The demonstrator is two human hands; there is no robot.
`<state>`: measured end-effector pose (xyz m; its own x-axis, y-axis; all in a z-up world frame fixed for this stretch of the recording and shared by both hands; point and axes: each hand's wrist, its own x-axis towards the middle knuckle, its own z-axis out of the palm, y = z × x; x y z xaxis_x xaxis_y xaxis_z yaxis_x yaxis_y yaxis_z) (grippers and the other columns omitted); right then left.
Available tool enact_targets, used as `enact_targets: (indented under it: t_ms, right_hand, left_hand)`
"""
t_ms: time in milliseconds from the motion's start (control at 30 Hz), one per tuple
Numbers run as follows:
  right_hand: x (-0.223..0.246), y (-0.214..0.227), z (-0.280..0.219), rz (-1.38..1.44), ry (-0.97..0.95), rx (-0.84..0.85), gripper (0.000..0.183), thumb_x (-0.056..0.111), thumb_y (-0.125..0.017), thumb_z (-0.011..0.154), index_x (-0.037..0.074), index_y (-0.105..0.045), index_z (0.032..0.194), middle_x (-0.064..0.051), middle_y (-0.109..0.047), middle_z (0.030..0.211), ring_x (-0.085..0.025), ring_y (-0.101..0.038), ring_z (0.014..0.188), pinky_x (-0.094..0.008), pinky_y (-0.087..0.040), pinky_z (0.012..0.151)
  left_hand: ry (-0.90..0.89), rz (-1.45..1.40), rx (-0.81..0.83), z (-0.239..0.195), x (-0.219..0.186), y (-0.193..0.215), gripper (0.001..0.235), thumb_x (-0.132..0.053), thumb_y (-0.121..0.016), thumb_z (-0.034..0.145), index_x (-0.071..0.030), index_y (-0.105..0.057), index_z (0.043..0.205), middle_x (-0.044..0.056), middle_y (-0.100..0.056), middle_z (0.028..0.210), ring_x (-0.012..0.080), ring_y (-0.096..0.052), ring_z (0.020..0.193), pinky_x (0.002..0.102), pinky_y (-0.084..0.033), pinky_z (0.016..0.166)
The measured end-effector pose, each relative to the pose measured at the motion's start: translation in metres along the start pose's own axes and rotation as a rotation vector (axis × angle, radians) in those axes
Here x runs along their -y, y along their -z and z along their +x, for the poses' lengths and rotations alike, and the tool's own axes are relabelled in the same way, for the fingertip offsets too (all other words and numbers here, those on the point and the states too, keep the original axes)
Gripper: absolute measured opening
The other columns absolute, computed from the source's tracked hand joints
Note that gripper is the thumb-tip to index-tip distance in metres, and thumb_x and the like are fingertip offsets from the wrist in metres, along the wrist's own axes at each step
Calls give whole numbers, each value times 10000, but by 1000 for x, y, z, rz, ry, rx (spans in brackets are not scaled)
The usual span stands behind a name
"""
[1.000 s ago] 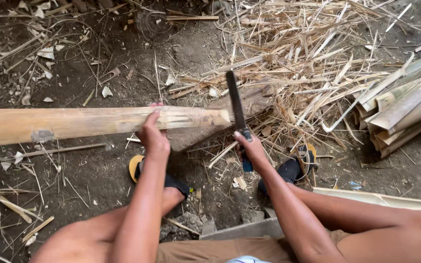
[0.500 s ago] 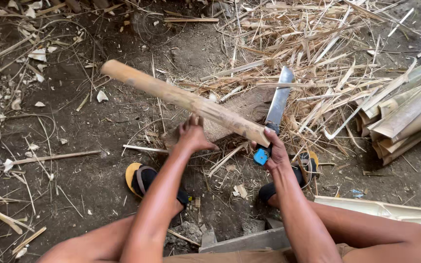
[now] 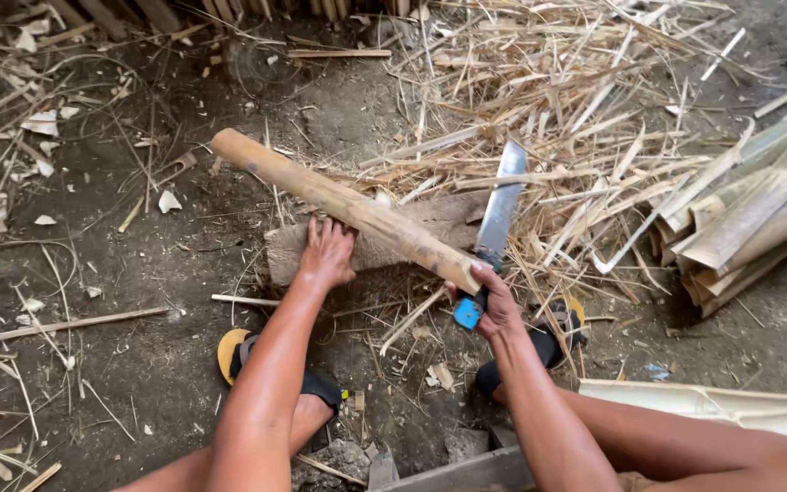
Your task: The person sits on the ground and uses a knife to shave and shape a piece of bamboo. They repeatedly scrape the surface to smooth it and refine the edges, occasionally rotating the bamboo to work on different sides.
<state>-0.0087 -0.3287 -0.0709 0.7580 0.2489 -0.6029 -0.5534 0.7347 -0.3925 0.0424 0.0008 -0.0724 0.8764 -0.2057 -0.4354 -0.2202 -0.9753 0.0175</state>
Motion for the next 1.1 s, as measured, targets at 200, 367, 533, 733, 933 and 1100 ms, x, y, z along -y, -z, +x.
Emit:
enact_targets:
  t_ms: [200, 367, 533, 733, 933, 1100]
  right_hand:
    - [-5, -3, 10, -41, 2, 59, 544, 145, -749, 859, -36, -543, 1329, -217, -652, 1238, -313, -683, 1053, -389, -652, 786]
    - [-1, -29, -6, -150, 2, 131, 601, 170, -761, 855, -64, -523, 1355, -229, -633, 1259, -316, -682, 1085, -371, -653, 810]
    - [-5, -62, -34, -213, -19, 237, 658, 272, -789, 820, -55, -532, 1330, -230, -654, 1244, -309, -688, 1066, -374, -654, 786]
    - [12, -39, -27, -206, 0, 253, 633, 459, -793, 870, -6, -565, 1235, -120, -658, 993, -221, -670, 823, -348, -622, 640]
    - [7, -68, -51, -882, -48, 107, 444, 354, -835, 822, 86, -543, 1022, -64, -648, 846, -159, -643, 686, -332, -594, 657]
    - [-4, -112, -103, -1379, 202, 3, 440, 417, -796, 823, 92, -580, 1026, -36, -614, 791, -136, -598, 671, -326, -530, 631]
  left_hand:
    - [90, 18, 80, -36, -31, 32, 792, -359, -846, 777, 39, -508, 1372, 280, -413, 1494, 416, -333, 1436, 618, -110, 1213]
    - [-110, 42, -332, -54, -64, 53, 597, -82, -749, 853, -44, -560, 1418, 130, -595, 1382, 254, -522, 1333, 471, -351, 1192]
    - [-435, 60, -395, -43, -98, 96, 799, -206, -844, 586, -52, -549, 1313, 138, -643, 1144, 259, -606, 1090, 471, -466, 1029]
    - [-583, -165, -792, -65, -67, 152, 184, -107, -722, 890, -99, -552, 960, 55, -611, 754, 172, -587, 597, 294, -542, 512]
    - [-679, -711, -1402, -124, -54, 290, 212, -67, -611, 852, -57, -524, 1045, 67, -592, 779, 125, -636, 648, 268, -556, 529]
    - [-743, -1188, -1525, -194, -50, 335, 340, 74, -434, 745, -52, -482, 1057, 49, -445, 829, 100, -407, 651, 227, -355, 516]
